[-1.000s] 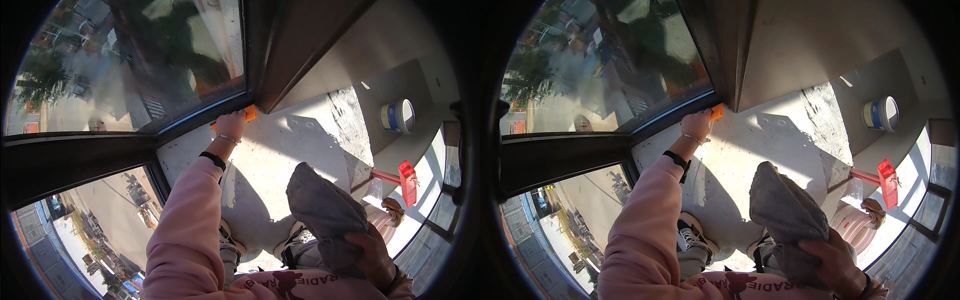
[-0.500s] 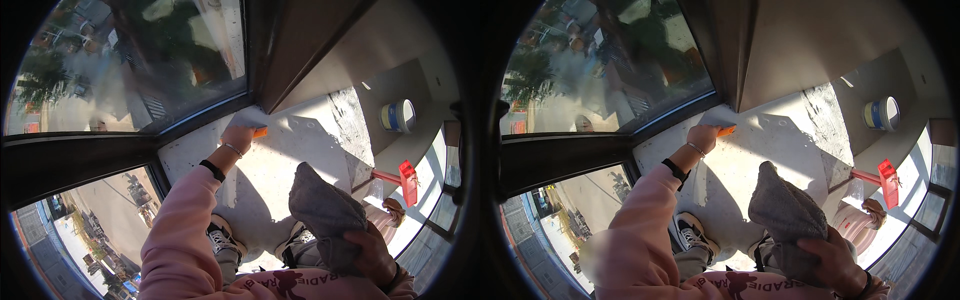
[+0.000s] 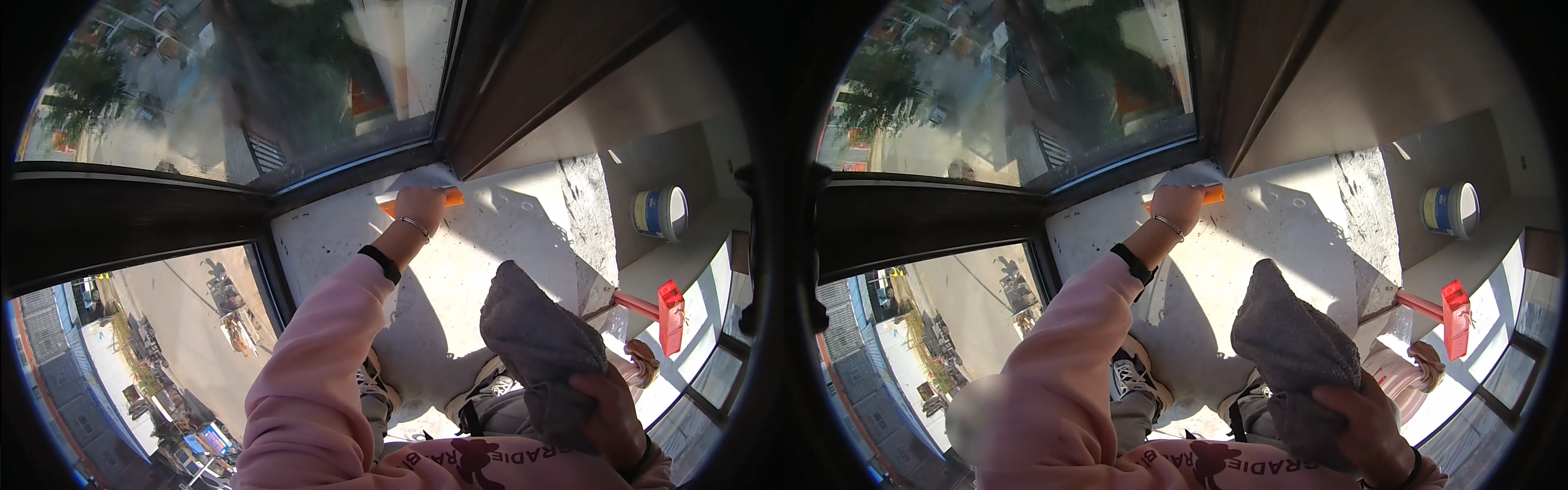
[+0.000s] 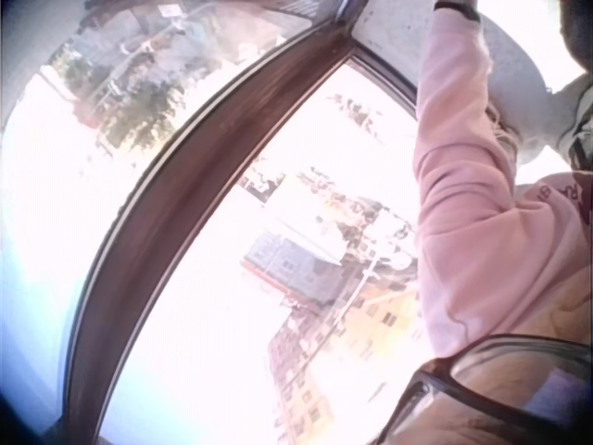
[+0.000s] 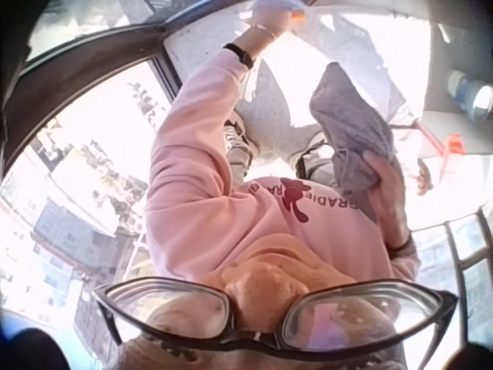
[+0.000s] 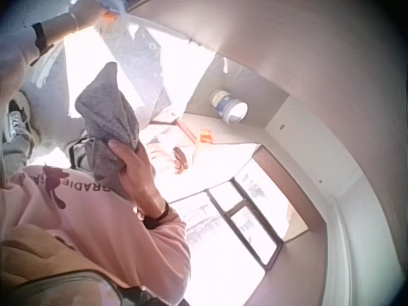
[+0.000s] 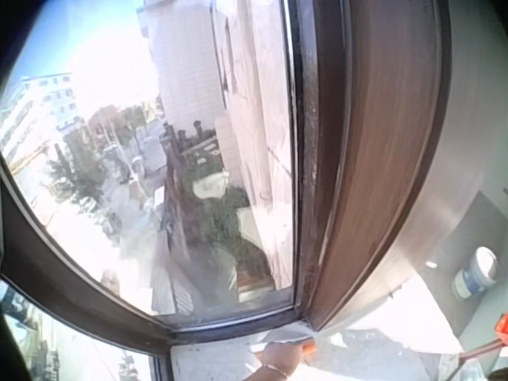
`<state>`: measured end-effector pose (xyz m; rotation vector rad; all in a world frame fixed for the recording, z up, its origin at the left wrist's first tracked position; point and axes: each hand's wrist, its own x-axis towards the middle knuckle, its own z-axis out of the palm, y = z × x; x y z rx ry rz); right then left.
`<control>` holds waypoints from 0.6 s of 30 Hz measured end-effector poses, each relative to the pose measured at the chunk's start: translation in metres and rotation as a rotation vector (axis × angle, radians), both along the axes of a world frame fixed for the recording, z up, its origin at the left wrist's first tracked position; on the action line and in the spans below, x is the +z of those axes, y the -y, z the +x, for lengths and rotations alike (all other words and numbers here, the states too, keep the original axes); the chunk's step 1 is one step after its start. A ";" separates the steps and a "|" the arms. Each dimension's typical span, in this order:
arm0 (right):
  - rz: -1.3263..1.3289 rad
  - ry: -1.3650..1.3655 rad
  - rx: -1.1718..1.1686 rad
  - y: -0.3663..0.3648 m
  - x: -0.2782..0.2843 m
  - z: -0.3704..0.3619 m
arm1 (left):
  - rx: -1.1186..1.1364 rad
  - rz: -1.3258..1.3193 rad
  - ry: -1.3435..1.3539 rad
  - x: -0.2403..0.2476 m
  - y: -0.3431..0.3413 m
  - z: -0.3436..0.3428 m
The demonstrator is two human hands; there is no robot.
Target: The person cleans a large window using an orange squeegee and a cloth. They scrape the glass surface, wipe the frame, and then dip a cloth into a bucket of water before wiping the window again.
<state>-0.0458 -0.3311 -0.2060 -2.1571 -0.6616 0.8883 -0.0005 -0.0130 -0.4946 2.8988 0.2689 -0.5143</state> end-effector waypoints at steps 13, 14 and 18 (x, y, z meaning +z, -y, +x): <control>-0.003 -0.143 -0.139 0.002 0.005 0.002 | -0.087 0.211 0.220 -0.033 0.001 0.002; -0.010 -0.137 -0.112 0.003 0.005 0.002 | -0.028 0.204 0.374 -0.037 0.004 0.000; -0.057 -0.079 -0.059 0.005 0.007 0.000 | -0.051 0.195 0.461 -0.043 0.009 -0.003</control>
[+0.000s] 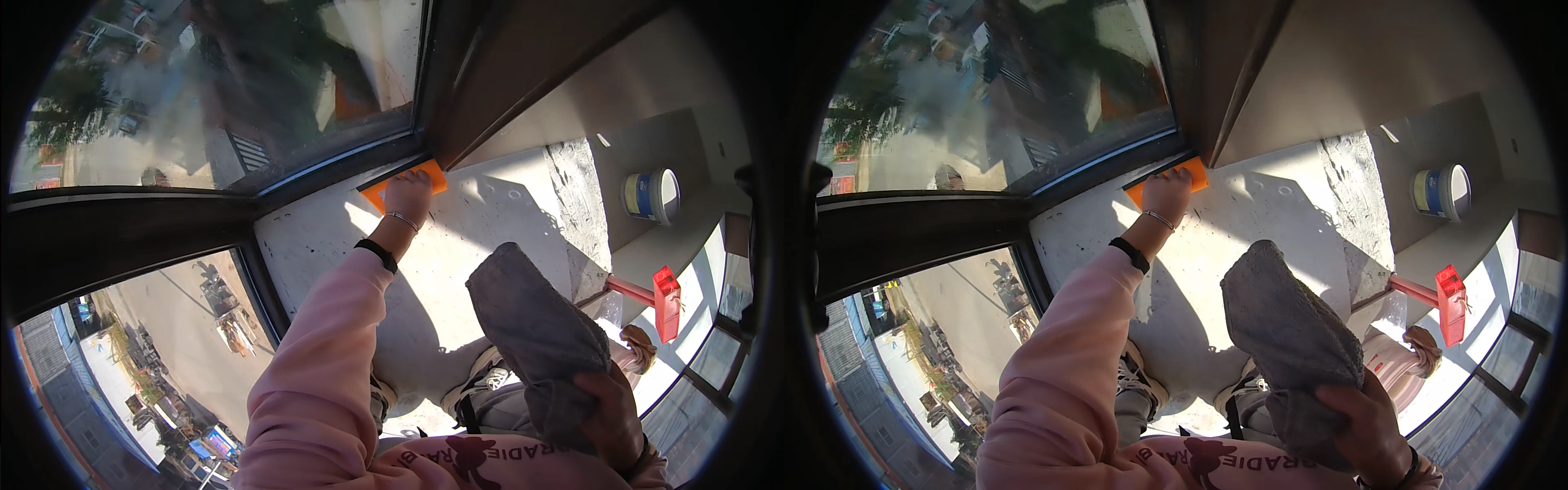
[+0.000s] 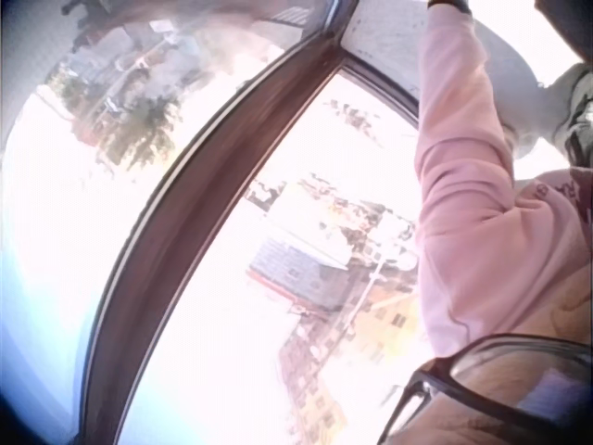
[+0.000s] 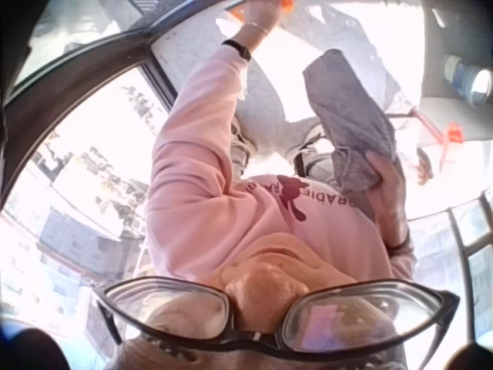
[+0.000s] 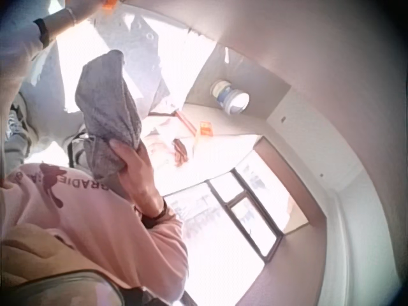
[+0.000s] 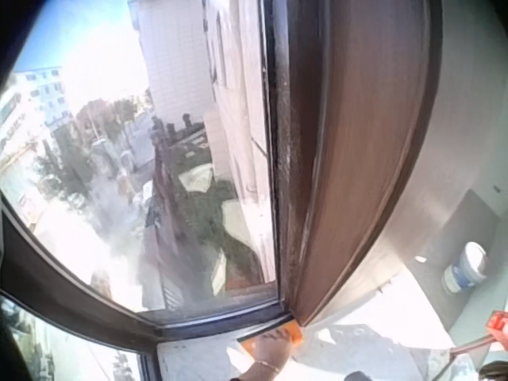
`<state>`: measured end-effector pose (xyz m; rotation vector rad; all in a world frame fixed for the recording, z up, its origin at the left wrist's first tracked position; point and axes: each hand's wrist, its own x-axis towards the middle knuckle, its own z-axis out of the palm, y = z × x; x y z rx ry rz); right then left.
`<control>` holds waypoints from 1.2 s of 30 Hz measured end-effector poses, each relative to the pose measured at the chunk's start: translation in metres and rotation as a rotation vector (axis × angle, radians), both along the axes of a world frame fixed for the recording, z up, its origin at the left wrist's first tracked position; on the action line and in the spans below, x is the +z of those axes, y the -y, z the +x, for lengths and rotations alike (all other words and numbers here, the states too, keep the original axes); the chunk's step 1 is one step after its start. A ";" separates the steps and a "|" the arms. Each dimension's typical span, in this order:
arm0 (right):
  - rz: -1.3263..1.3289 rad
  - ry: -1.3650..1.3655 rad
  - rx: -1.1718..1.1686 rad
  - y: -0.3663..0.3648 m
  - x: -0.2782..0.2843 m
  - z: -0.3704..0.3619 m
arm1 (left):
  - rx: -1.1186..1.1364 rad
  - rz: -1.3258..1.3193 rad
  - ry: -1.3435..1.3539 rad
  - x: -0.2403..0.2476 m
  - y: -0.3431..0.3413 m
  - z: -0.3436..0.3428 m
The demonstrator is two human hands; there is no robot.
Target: The person cleans a large window using an orange squeegee and a cloth. They scrape the glass surface, wipe the frame, and then dip a cloth into a bucket of water before wiping the window again.
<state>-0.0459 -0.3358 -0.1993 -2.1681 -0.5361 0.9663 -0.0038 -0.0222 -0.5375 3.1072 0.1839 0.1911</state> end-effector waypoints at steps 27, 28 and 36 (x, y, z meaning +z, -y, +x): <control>0.011 -0.053 -0.249 -0.008 -0.009 -0.009 | 0.076 0.021 -0.019 -0.002 -0.023 -0.026; 0.035 0.092 -0.073 -0.006 -0.009 -0.009 | 0.068 0.003 -0.101 -0.003 -0.026 -0.033; 0.016 0.162 0.146 0.019 -0.015 -0.004 | 0.156 -0.066 0.029 -0.002 -0.057 -0.081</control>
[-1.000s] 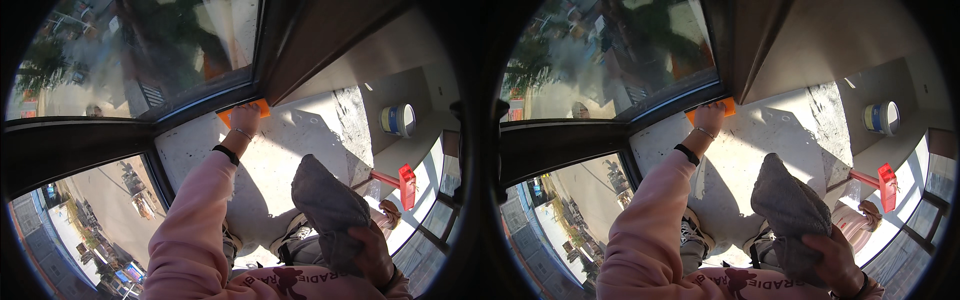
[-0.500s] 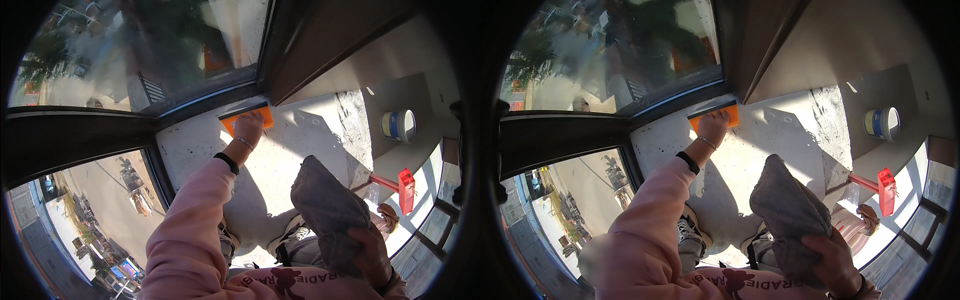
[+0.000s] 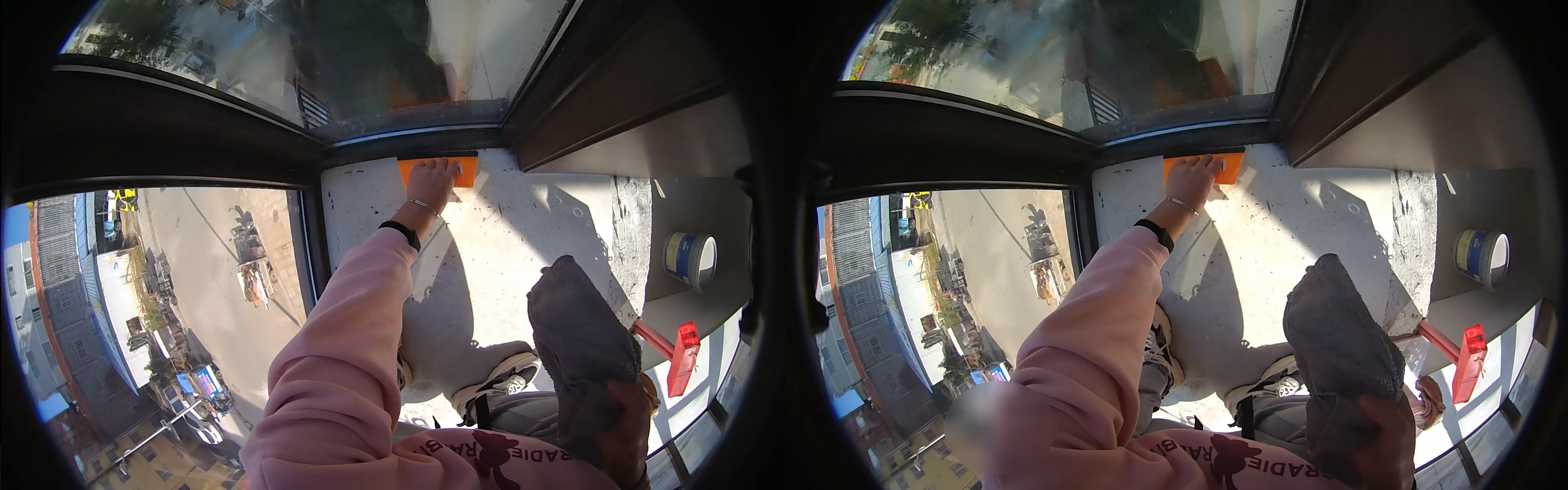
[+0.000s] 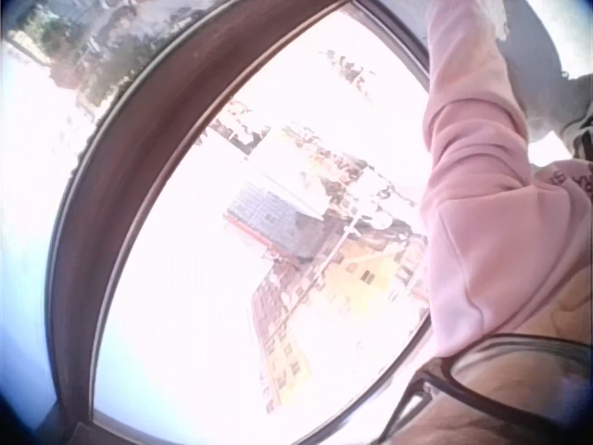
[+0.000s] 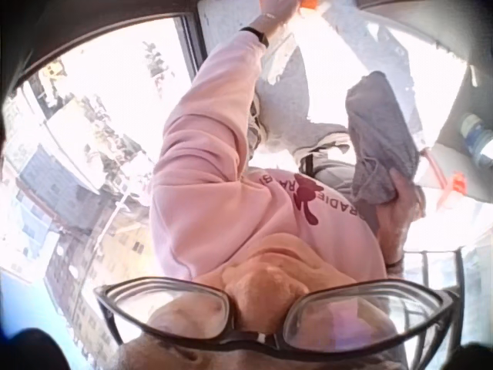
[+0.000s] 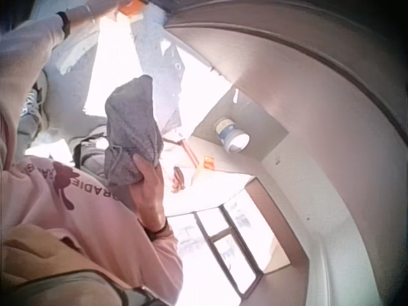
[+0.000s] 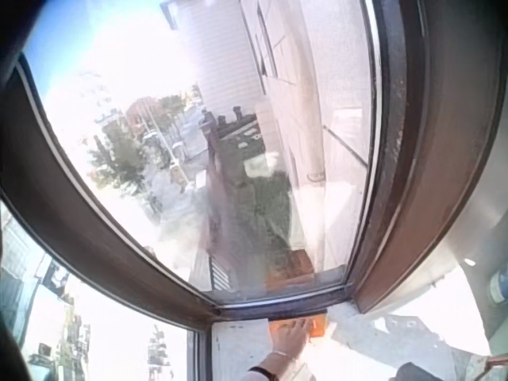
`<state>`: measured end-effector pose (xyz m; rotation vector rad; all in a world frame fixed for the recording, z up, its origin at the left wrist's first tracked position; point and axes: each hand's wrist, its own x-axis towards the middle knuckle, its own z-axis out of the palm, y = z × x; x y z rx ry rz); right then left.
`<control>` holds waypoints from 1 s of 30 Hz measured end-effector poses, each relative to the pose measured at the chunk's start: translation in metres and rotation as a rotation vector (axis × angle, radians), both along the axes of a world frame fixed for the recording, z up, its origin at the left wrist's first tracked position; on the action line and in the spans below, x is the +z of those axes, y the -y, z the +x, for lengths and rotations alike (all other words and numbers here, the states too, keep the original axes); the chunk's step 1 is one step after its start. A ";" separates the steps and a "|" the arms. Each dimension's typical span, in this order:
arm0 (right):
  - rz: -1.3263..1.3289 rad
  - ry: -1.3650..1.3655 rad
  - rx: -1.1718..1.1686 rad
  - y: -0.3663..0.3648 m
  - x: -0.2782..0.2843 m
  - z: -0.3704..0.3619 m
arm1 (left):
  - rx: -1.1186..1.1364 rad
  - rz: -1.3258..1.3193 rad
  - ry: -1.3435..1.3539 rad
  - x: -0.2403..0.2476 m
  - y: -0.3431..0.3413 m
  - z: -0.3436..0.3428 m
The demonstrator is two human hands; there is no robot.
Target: The person cleans a large window using an orange squeegee and a cloth. They scrape the glass surface, wipe the frame, and then dip a cloth into a bucket of water before wiping the window again.
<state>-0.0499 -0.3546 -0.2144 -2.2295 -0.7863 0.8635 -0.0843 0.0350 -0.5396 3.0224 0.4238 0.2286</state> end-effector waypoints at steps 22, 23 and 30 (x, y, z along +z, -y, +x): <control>-0.065 0.000 0.126 -0.026 -0.006 0.007 | 0.273 -0.228 -0.114 0.028 -0.044 -0.174; -0.010 0.025 0.133 -0.028 -0.009 0.007 | 0.308 -0.266 -0.066 0.029 -0.048 -0.170; -0.100 -0.143 -0.034 -0.042 -0.012 0.010 | 0.248 -0.329 -0.152 0.031 -0.060 -0.160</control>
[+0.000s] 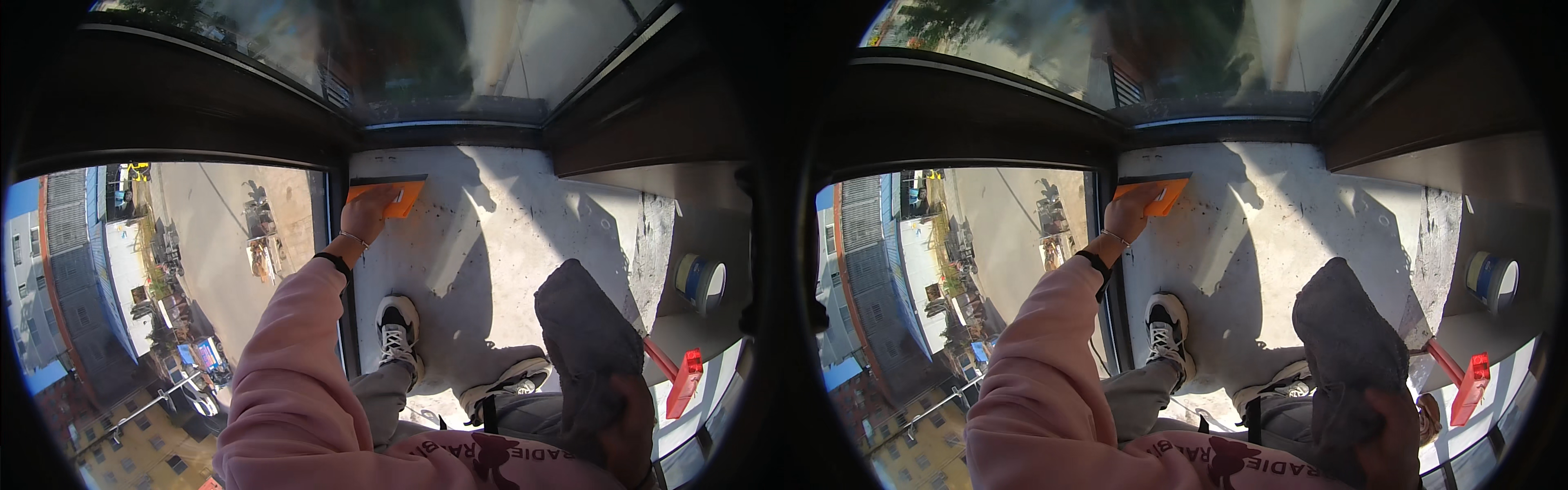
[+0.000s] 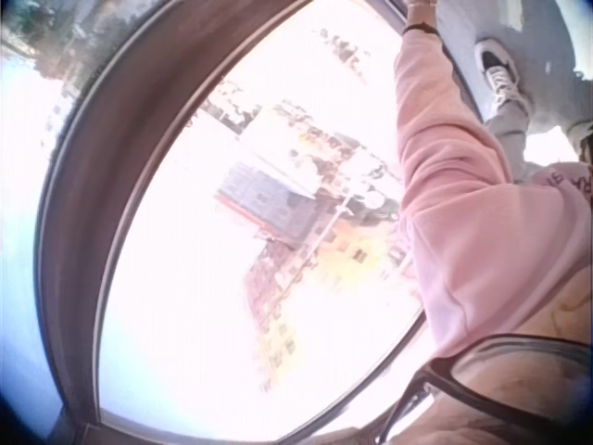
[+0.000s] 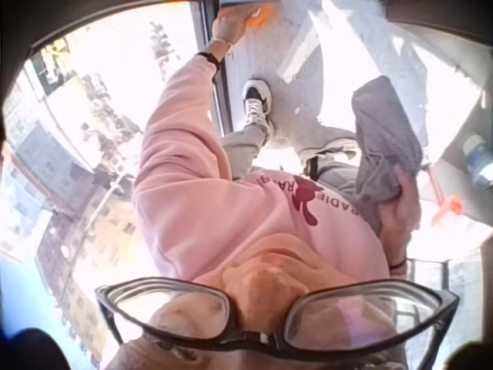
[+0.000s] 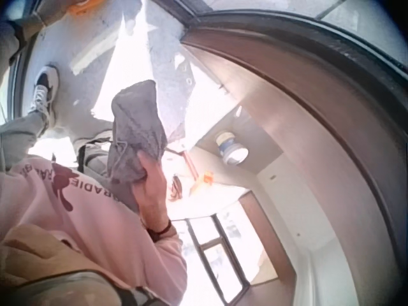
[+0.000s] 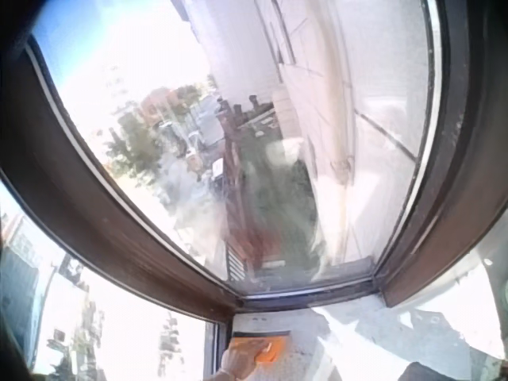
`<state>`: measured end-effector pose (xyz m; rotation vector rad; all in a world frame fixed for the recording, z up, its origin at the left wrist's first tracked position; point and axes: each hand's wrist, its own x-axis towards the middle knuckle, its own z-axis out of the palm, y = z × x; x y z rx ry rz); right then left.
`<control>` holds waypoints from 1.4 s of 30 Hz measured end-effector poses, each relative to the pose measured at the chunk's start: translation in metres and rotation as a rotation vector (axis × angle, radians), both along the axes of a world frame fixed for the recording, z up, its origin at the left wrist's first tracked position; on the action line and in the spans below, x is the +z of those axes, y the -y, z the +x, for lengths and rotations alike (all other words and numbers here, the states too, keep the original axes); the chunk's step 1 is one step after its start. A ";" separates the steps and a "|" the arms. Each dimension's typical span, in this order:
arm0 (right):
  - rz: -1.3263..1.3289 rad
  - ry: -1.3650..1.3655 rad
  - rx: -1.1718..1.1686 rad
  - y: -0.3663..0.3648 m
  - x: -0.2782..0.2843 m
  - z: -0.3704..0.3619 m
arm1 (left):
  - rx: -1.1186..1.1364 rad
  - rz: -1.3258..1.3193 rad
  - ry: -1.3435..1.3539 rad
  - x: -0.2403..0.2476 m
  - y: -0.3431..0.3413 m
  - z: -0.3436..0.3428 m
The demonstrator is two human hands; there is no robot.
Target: The person cleans a large window using an orange squeegee and a cloth. They scrape the glass surface, wipe the frame, and then dip a cloth into a bucket of water before wiping the window again.
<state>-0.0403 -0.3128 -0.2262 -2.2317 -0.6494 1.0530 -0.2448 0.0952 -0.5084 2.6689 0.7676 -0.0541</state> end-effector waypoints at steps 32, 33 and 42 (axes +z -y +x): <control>0.015 0.040 0.240 0.021 -0.001 0.001 | -0.073 -0.038 -0.113 0.000 0.121 -0.109; -0.031 -0.050 0.169 0.018 -0.001 0.001 | -0.106 -0.062 -0.142 -0.001 0.122 -0.107; 0.090 0.270 0.036 0.019 -0.017 -0.014 | -0.007 -0.052 -0.093 0.003 0.102 -0.085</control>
